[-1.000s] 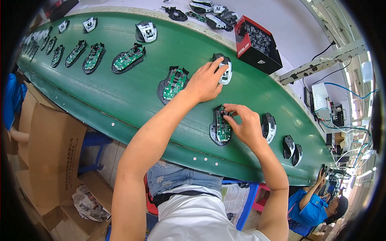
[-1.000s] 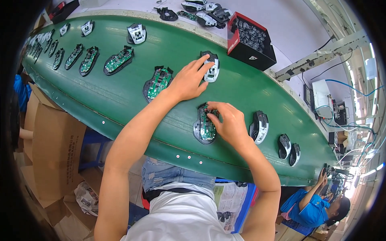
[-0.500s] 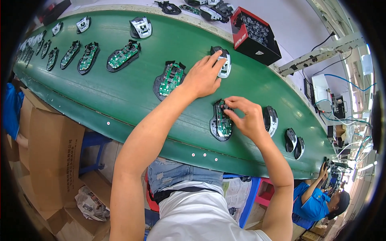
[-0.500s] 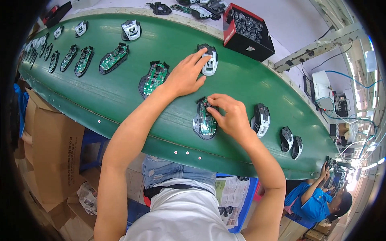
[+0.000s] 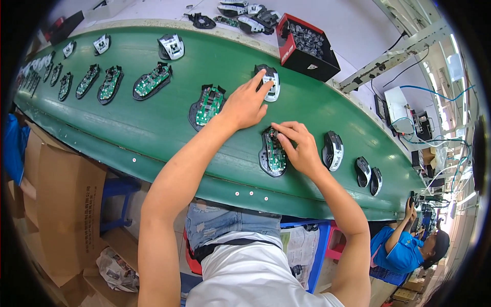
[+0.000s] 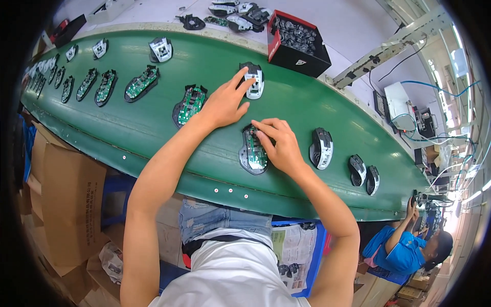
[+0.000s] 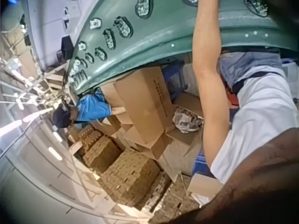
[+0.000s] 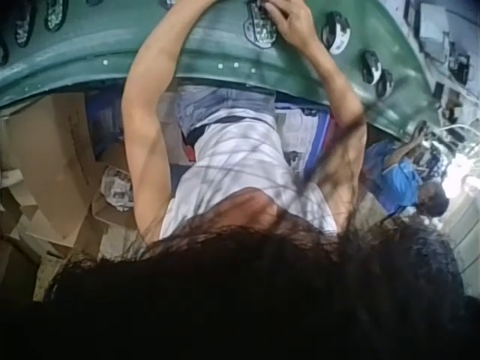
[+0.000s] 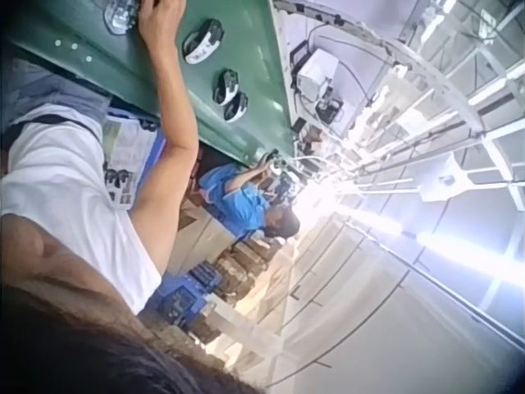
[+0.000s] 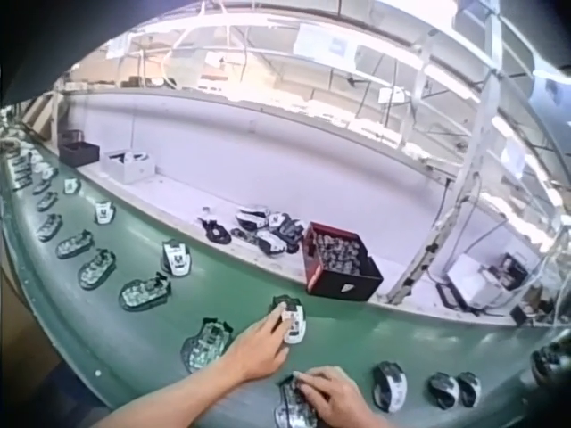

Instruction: The person installs a clear optical piece into a mouse bottom casing, then attaches top shells and components onto computer mouse assemblies along a conveyor belt by hand.

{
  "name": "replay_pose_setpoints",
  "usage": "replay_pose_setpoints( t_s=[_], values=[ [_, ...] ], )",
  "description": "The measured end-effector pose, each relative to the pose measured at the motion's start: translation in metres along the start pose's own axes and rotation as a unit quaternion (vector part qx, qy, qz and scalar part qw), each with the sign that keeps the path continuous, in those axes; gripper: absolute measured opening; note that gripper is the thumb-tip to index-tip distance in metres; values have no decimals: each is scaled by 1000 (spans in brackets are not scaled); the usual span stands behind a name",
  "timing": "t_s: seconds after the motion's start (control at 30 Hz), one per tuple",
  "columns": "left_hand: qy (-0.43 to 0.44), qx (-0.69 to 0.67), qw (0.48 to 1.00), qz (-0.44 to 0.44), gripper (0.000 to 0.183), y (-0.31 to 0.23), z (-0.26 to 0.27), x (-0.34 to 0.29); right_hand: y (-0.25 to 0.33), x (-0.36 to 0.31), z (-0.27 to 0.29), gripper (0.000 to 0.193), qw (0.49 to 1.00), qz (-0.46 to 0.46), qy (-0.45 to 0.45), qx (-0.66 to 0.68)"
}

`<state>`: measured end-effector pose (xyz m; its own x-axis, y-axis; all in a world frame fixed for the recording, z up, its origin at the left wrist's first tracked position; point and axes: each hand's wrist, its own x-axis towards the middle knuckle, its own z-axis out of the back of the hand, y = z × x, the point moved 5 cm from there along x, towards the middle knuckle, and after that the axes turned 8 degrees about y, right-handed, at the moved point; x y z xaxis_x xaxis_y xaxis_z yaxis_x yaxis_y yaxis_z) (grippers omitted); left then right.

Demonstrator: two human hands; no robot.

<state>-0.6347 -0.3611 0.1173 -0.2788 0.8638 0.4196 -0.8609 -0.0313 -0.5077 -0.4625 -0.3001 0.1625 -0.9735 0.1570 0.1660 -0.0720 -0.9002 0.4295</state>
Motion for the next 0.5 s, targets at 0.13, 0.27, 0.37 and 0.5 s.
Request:
replay_pose_setpoints(
  t_s=[0.13,0.27,0.37,0.5],
  values=[
    [25,-18,999,26,61,-2,6,-6,-4,-4,1,25,993,-63,-26,99],
    [80,-43,994,-53,49,-12,26,-13,-8,-8,3,23,994,-32,-43,97],
    [184,-64,977,-84,49,-25,34,-21,-6,-8,7,24,996,-11,-42,83],
    [210,-88,970,-82,42,-29,20,-22,-13,-6,4,25,989,-34,-13,141]
  ],
)
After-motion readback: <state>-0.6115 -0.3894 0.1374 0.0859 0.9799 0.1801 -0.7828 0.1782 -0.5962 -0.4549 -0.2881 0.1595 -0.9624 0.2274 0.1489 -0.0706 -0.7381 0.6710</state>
